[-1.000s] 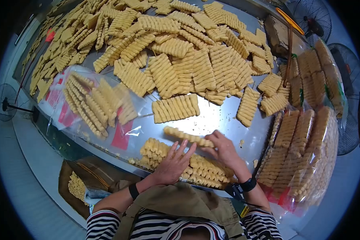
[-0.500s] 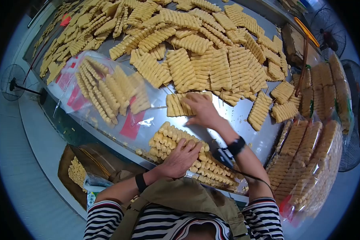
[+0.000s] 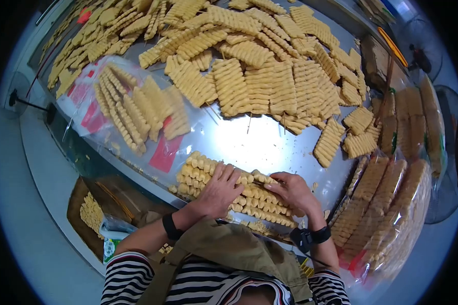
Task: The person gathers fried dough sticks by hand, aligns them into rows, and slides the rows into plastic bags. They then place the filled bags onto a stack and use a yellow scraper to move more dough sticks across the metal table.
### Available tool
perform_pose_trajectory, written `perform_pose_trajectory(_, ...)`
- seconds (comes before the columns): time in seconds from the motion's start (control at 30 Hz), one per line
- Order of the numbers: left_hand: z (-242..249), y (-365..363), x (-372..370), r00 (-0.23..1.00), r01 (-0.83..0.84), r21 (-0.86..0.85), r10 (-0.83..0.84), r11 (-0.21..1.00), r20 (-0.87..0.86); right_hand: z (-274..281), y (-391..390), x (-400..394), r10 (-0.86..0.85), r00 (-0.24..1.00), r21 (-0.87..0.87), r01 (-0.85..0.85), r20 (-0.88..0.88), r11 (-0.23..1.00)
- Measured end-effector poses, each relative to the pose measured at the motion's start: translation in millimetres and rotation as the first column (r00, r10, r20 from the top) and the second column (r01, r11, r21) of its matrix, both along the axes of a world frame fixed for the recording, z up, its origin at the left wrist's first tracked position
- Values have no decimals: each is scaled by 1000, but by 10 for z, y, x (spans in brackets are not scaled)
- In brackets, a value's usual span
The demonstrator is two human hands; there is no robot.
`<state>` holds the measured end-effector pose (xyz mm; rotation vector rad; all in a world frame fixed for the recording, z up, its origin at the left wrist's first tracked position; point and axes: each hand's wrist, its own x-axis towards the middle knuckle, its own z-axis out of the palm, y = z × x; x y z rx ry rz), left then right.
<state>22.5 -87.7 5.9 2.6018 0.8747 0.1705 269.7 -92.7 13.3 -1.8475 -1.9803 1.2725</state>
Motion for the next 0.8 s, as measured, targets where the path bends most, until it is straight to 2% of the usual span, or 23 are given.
perform_pose_trajectory(0.03, 10, 13, 6, 1000, 4, 9, -4, 1000, -25, -21, -52, -76, -20, 1000, 7, 20, -4, 1000)
perform_pose_trajectory(0.1, 42, 48, 7, 999, 16, -7, -17, 1000, -28, -61, -116, -229, -136, 989, 199, 121, 64, 972)
perform_pose_trajectory(0.2, 75, 113, 40, 1000, 27, -45, -27, 999, 2, -13, -154, -319, -186, 978, 414, 133, 90, 900)
perform_pose_trajectory(0.27, 15, 129, 37, 1000, -3, 10, 3, 1000, 10, -200, -199, -348, -215, 970, 465, 142, 109, 874)
perform_pose_trajectory(0.33, -130, 133, 30, 999, 37, 45, -38, 998, 27, -256, -232, -349, -201, 965, 533, 83, 168, 842)
perform_pose_trajectory(0.4, -124, 100, 1, 996, 14, 42, -18, 999, 93, -238, -232, -342, -213, 962, 485, 106, 171, 868)
perform_pose_trajectory(0.47, -164, 73, -28, 995, 43, 55, -48, 998, 83, -235, -254, -327, -211, 965, 495, 109, 155, 862)
perform_pose_trajectory(0.53, -99, 73, -35, 999, 22, 18, -23, 1000, 49, -245, -264, -331, -198, 972, 506, 107, 130, 856)
perform_pose_trajectory(0.6, 52, 130, 46, 1000, -7, 50, 7, 999, 8, -261, -290, -357, -180, 977, 530, 92, 116, 843)
perform_pose_trajectory(0.67, 104, 194, 105, 998, -18, -61, 14, 998, -64, -223, -273, -333, -183, 974, 485, 98, 130, 869)
perform_pose_trajectory(0.7, 133, 209, 120, 998, -14, -58, 11, 998, -59, -200, -258, -293, -143, 985, 409, 91, 97, 908)
perform_pose_trajectory(0.77, 169, 246, 133, 978, 46, -154, -76, 987, -194, -177, -188, -105, -84, 996, 239, 87, -25, 967)
perform_pose_trajectory(0.8, 169, 255, 136, 978, 52, -146, -80, 988, -191, -203, -107, 110, -294, 954, 127, 300, -62, 945)
